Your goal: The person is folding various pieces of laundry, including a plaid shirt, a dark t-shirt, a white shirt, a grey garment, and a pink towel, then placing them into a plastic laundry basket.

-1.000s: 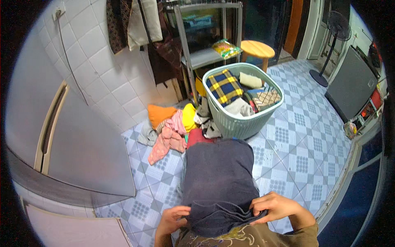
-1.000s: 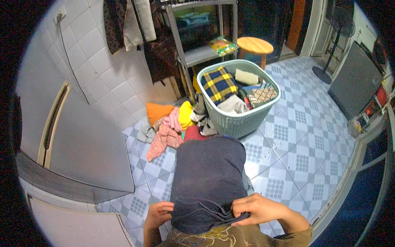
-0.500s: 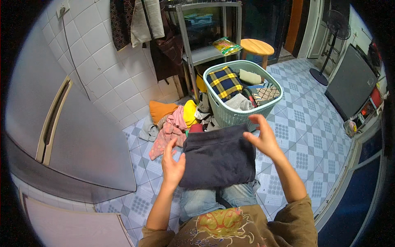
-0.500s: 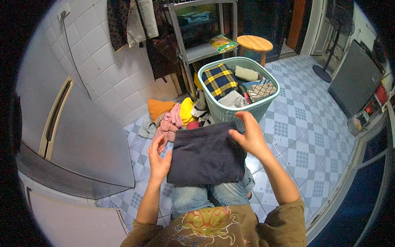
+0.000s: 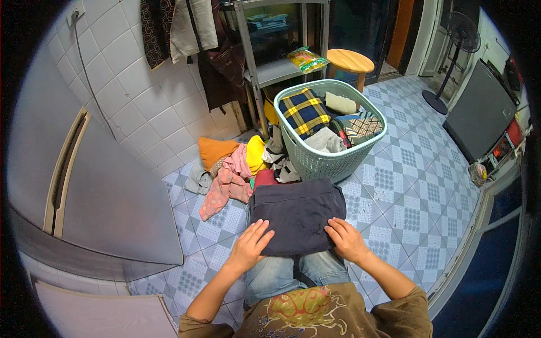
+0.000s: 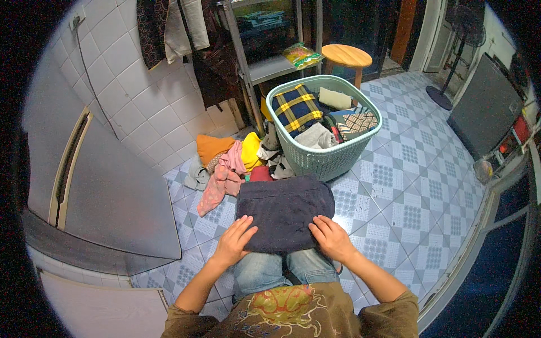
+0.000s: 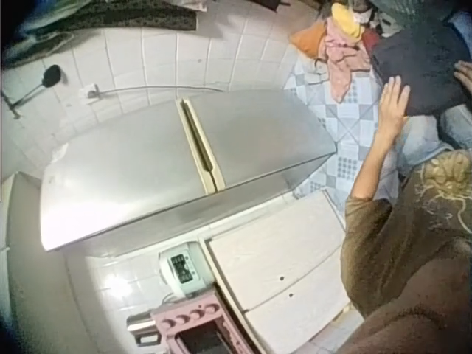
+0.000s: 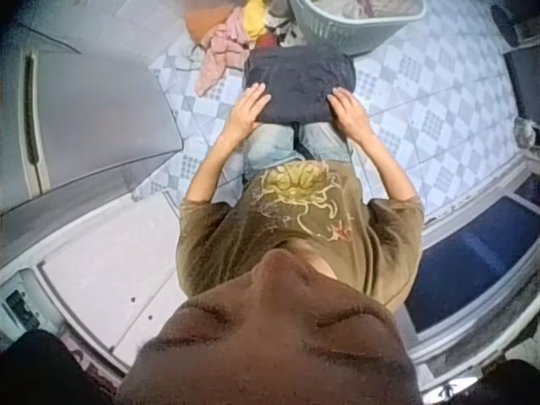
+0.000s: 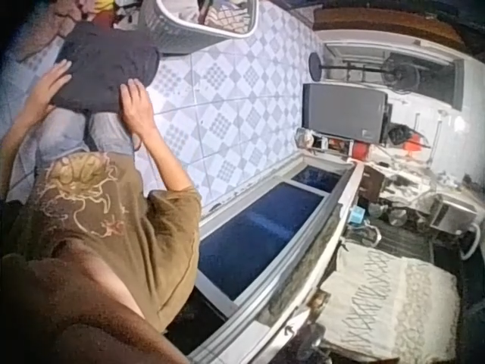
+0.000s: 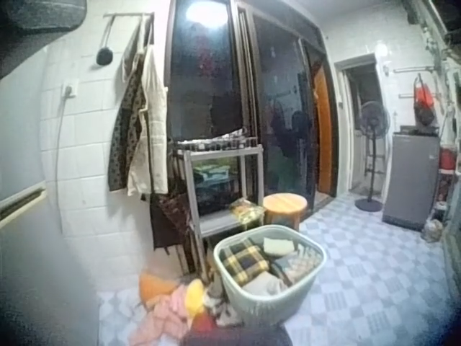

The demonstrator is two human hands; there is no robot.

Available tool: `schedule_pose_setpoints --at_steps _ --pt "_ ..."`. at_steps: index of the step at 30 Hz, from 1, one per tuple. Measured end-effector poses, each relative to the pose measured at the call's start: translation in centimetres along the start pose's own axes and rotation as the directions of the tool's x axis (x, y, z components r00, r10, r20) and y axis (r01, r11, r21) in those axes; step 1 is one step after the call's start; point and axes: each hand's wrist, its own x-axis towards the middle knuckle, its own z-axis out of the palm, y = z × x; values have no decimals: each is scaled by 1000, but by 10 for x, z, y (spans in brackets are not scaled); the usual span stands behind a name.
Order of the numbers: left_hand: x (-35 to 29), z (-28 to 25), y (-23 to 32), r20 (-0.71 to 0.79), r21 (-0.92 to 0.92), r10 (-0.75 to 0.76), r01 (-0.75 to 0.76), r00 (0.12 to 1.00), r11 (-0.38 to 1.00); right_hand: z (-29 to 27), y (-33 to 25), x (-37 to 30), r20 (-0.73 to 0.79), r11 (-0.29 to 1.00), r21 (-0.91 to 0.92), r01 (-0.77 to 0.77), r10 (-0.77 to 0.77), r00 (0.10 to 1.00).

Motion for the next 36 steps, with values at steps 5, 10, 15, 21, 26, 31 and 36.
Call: schedule_pose_setpoints --at_steps 5,10,15,21,26,31,36 --pt "46 -40 -41 -157 14 -6 8 988 1000 -39 45 55 -54 995 39 -94 96 994" --pt "139 -154 -45 -205 27 -18 24 979 999 -129 87 153 -321 994 78 -70 92 943" --pt "166 -227 -17 -321 44 54 -42 946 998 -197 91 189 -465 978 204 -51 142 874" --pt "108 -245 23 -143 68 68 -58 987 996 -221 48 137 -283 966 257 3 73 956" --pt "8 -164 52 415 -265 -45 169 909 949 -179 6 46 360 845 508 -166 -33 933" --pt "-57 -72 62 777 -221 -127 455 617 863 -118 -21 -21 724 735 510 -447 -85 684" --pt "-28 -93 50 642 -370 -122 445 757 815 -124 -4 -4 688 680 551 -483 -43 724"
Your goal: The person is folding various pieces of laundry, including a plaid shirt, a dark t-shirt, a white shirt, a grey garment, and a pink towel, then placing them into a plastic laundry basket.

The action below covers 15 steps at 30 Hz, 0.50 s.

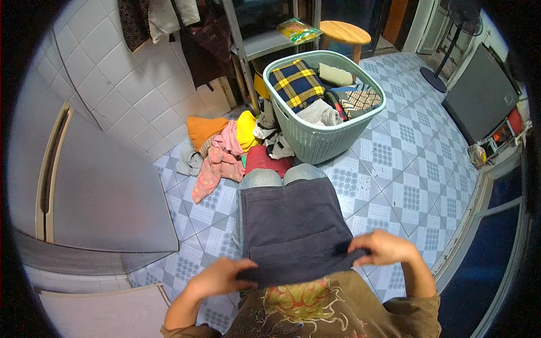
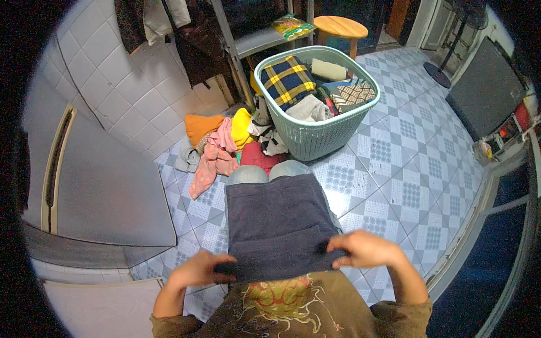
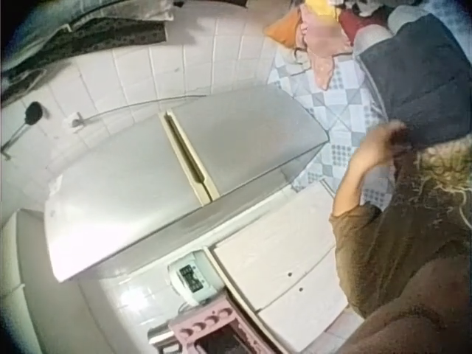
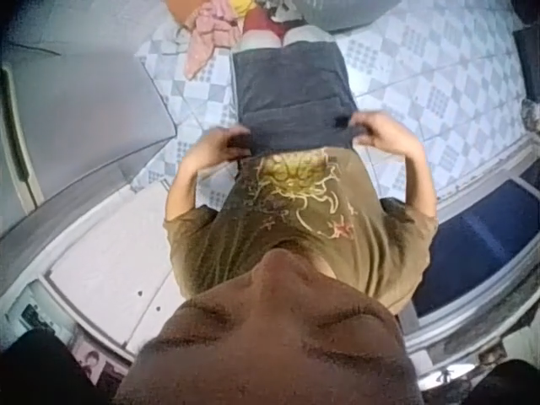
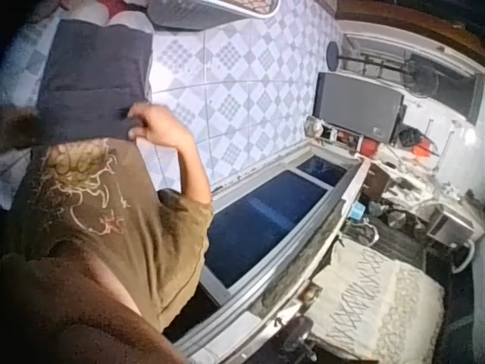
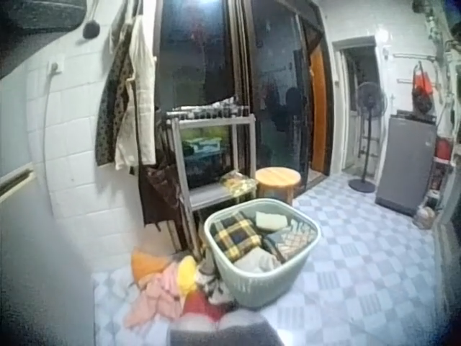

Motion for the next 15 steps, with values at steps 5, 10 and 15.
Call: schedule_pose_setpoints --at_steps 5,10,15 --pt "52 -49 -43 -540 -252 -37 -120 841 960 -43 31 67 -510 961 243 135 8 860" --pt "97 -41 -59 -723 -130 -103 11 683 991 -30 85 117 -659 946 323 15 214 721" --pt "107 23 -90 -699 -381 -205 -114 685 918 7 92 115 -313 639 757 -141 542 780"
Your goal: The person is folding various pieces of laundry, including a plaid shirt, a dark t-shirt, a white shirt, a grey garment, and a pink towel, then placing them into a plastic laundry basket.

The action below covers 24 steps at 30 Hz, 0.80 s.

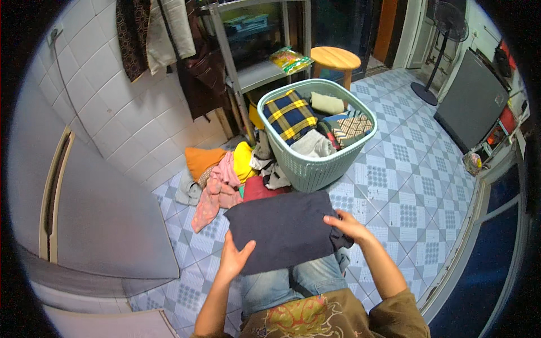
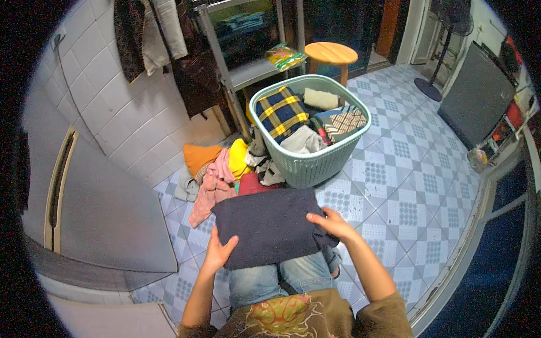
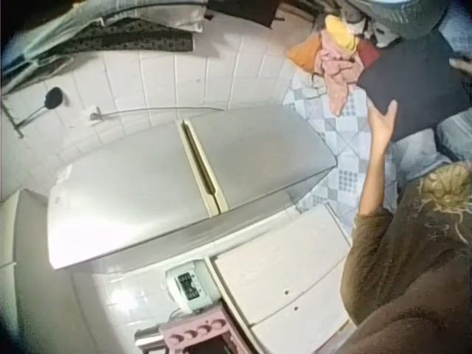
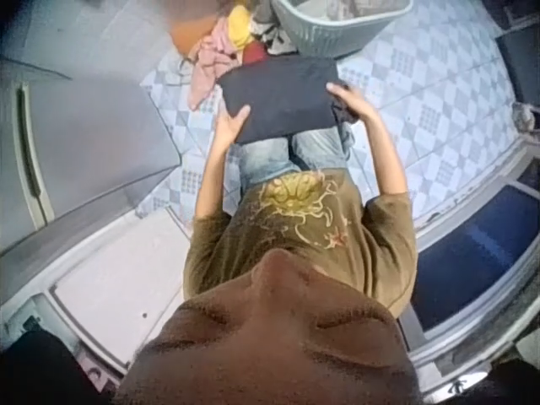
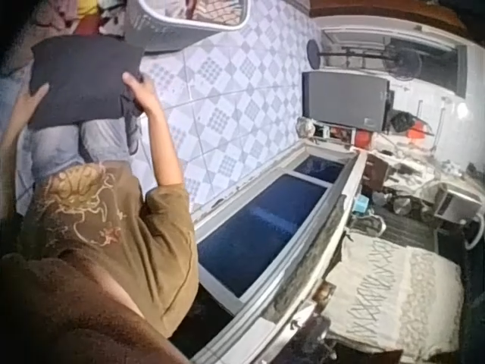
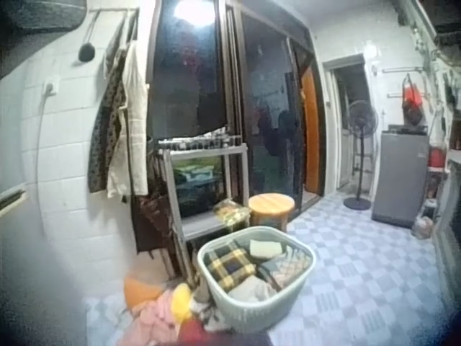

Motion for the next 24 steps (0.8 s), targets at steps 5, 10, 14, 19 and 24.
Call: schedule_pose_setpoints --at_steps 5,10,14,19,24 --pt "-22 21 20 -133 -157 -1 -20 991 987 -1 -10 -6 178 981 196 -3 -32 984" --pt "-3 34 51 -109 -188 28 -48 994 981 7 -19 3 200 976 203 73 -115 973" --pt "43 20 86 -92 -122 86 -97 992 988 0 -68 10 147 963 150 222 -244 959" --pt "148 13 157 -147 40 467 -467 872 883 -40 -155 32 -158 802 86 591 -575 803" --pt "219 67 194 -261 -13 559 -582 787 813 -101 -213 93 -393 661 -427 617 -751 531"
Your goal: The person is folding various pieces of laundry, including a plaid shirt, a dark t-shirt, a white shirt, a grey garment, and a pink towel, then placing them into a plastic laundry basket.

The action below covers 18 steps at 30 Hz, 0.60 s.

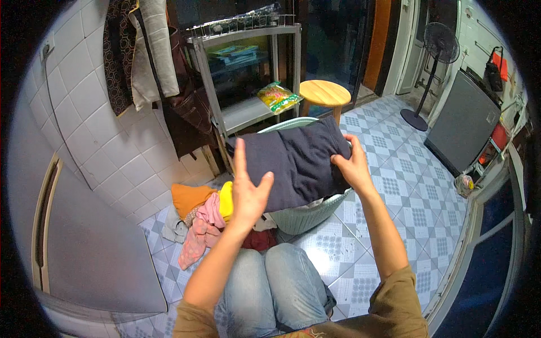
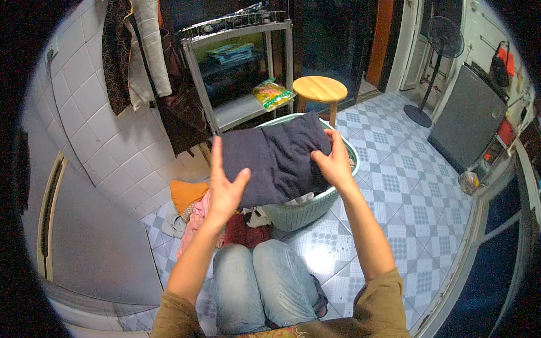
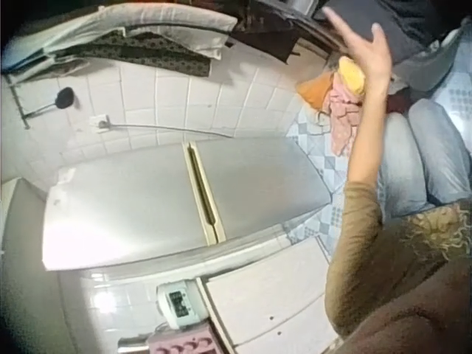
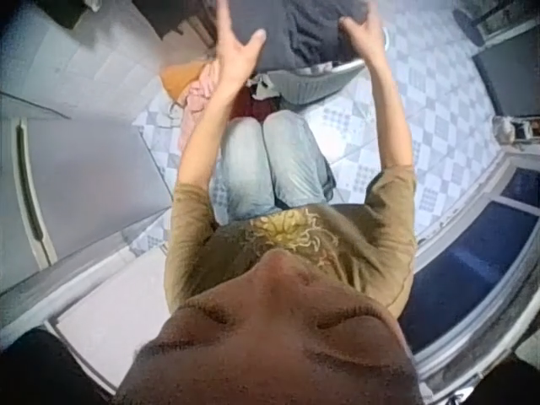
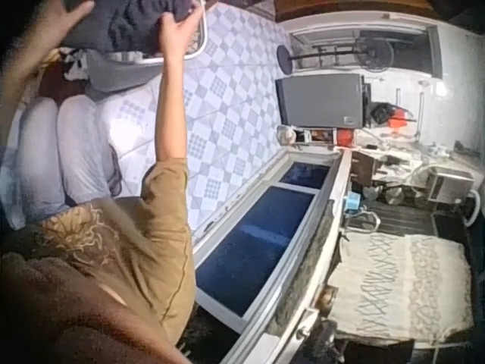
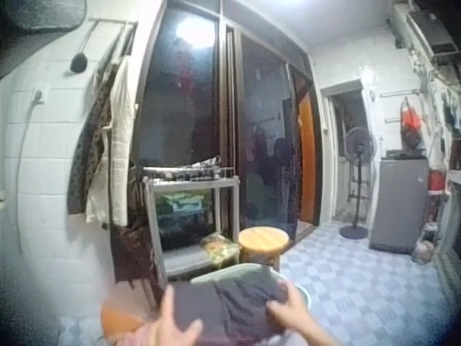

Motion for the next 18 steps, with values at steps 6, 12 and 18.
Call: schedule_pose_setpoints --at_steps 6,12,18 --pt "-39 46 -69 246 757 -335 36 910 653 42 84 12 43 590 -806 -50 142 989" --pt "-44 67 -107 417 695 -189 -178 889 697 78 112 -13 378 525 -850 46 548 746" --pt "-35 99 -124 509 790 -460 -183 727 585 95 115 -20 347 434 -896 97 547 761"
